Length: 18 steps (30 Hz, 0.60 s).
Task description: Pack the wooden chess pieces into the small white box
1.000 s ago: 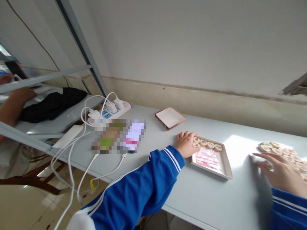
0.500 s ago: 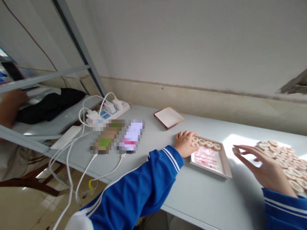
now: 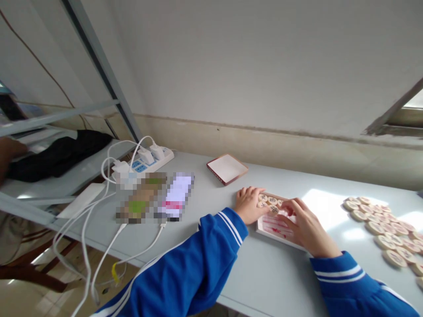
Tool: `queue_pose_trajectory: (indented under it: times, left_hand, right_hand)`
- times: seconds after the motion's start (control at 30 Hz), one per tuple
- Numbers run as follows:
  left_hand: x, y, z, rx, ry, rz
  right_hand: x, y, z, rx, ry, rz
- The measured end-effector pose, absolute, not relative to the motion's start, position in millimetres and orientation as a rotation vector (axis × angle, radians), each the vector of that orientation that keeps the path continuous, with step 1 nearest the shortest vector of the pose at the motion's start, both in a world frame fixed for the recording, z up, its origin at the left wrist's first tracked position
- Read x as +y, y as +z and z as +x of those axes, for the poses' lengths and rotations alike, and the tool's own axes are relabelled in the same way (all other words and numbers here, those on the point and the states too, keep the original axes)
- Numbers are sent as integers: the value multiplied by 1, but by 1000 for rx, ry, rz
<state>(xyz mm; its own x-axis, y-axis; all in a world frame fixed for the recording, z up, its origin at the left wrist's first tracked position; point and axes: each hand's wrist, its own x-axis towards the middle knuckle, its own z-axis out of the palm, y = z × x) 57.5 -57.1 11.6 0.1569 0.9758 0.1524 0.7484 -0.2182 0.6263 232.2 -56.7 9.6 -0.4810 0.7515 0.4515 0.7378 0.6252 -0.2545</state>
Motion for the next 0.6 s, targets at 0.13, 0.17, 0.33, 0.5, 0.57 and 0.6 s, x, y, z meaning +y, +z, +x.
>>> queue_pose_trajectory:
  times: [0.13,0.17,0.33,0.5,0.57,0.6]
  left_hand:
    - [-59,17,59,1658,759,2013]
    - [-60,19,59,1672,756,2002]
    - [-58,20,62,1716,745,1961]
    - [-56,17,62,1704,761,1949]
    - [-56,17,62,1709,765,1935]
    - [-57,17,62,1711,767,1926]
  right_hand:
    - [-54,8,233,-2409,-148,-1158]
    - [-54,10,234,-2420,-175,-1157]
    - [-56,26,273,-2261,-404,-1381]
    - [-52,9,352,-1976,-674,-1653]
    - [-50,-8,372,-1992,-552,-1649]
    - [-49,-14,378,-2001,-476,-1629]
